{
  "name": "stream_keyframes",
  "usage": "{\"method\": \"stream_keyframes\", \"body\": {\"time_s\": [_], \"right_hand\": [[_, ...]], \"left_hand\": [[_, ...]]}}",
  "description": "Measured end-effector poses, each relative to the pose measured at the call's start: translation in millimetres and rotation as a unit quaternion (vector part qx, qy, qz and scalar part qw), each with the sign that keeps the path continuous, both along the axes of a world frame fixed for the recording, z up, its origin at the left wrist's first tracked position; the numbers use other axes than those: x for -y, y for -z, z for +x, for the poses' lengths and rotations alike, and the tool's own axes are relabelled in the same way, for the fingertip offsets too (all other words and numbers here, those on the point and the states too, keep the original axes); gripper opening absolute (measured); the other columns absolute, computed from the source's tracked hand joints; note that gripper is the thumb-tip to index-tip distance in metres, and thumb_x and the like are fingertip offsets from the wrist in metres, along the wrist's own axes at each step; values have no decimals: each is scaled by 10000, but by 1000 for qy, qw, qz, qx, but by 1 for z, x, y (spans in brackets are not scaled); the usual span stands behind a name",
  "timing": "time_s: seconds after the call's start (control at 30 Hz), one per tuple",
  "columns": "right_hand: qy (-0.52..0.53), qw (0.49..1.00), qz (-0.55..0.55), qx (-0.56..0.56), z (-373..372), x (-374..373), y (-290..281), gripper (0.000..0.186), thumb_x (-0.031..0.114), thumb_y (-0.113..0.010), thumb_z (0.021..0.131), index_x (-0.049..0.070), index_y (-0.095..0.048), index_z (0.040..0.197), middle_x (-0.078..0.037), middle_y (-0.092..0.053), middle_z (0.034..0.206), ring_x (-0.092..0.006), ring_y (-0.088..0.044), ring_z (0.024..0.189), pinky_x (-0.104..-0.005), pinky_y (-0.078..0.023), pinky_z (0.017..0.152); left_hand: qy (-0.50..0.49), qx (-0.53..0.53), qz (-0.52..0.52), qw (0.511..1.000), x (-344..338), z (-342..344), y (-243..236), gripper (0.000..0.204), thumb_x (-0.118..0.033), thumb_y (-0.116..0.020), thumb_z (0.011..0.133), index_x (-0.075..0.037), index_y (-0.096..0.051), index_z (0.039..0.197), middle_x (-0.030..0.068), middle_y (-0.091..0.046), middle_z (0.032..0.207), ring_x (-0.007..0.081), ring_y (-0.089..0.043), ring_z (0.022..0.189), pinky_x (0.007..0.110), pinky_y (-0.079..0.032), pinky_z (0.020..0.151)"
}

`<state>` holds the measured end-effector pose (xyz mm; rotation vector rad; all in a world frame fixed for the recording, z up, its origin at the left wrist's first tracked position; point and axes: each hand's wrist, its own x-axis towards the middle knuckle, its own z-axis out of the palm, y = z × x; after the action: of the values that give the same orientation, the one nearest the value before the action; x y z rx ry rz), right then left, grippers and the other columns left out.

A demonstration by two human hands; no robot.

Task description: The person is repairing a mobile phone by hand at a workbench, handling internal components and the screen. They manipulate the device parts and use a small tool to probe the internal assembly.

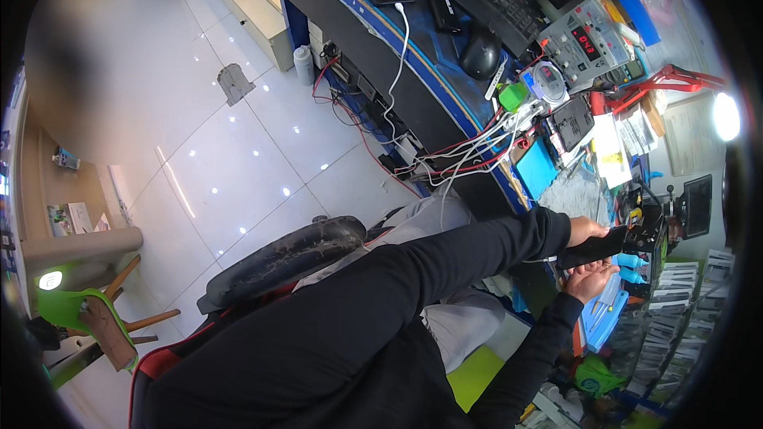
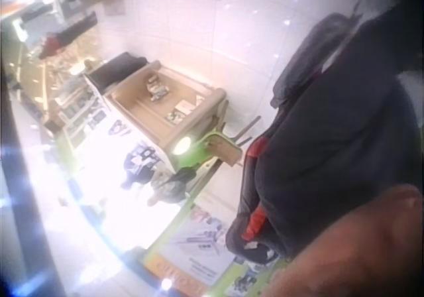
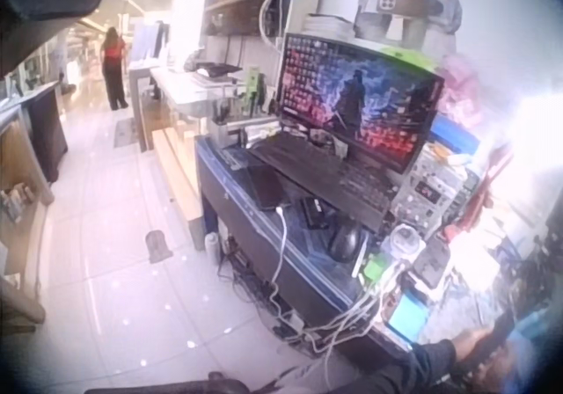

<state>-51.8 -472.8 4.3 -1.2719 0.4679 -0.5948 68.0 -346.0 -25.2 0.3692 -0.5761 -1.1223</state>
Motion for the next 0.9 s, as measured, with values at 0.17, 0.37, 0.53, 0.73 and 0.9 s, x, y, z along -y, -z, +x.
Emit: {"method": "stream_keyframes", "body": {"time_s": [0.17, 0.37, 0.53, 0.73, 0.9], "right_hand": [[-8, 1000, 10, 20, -10, 0, -3, 568, 601, -357, 1089, 89, -587, 1172, 43, -580, 800, -44, -519, 594, -200, -441, 506], [-94, 994, 17, 42, -12, 3, -7, 556, 601, -359, 1089, 98, -585, 1164, 43, -585, 798, -47, -527, 601, -200, -441, 506], [24, 1000, 9, 0, -11, -6, -4, 575, 602, -341, 1091, 94, -584, 1208, 14, -640, 892, -83, -596, 703, -244, -506, 591], [-27, 1000, 11, 12, -13, 9, 2, 587, 602, -340, 1091, 86, -579, 1235, -8, -660, 947, -104, -628, 769, -276, -544, 658], [5, 1000, 12, 7, -10, -4, -4, 609, 606, -347, 1087, 68, -570, 1265, -36, -665, 1000, -132, -644, 831, -312, -566, 739]], "left_hand": [[3, 4, 14, 1000, 4, -9, -2, 600, -520, -357, 1078, -18, -679, 1142, 166, -712, 850, 308, -705, 624, 487, -597, 584], [23, 8, -7, 1000, -2, -4, -6, 585, -510, -364, 1078, -26, -682, 1164, 159, -713, 860, 302, -706, 630, 484, -601, 592], [54, -7, 23, 998, -25, -6, -17, 555, -491, -388, 1077, -27, -680, 1164, 150, -713, 886, 286, -706, 657, 463, -601, 600], [34, 9, 5, 999, -35, -3, -22, 514, -432, -361, 1104, -39, -680, 1199, 120, -721, 984, 234, -703, 813, 428, -597, 676], [26, 10, -4, 1000, -31, -5, -20, 509, -373, -323, 1131, -33, -684, 1242, 105, -727, 1108, 198, -692, 963, 388, -576, 855]]}}
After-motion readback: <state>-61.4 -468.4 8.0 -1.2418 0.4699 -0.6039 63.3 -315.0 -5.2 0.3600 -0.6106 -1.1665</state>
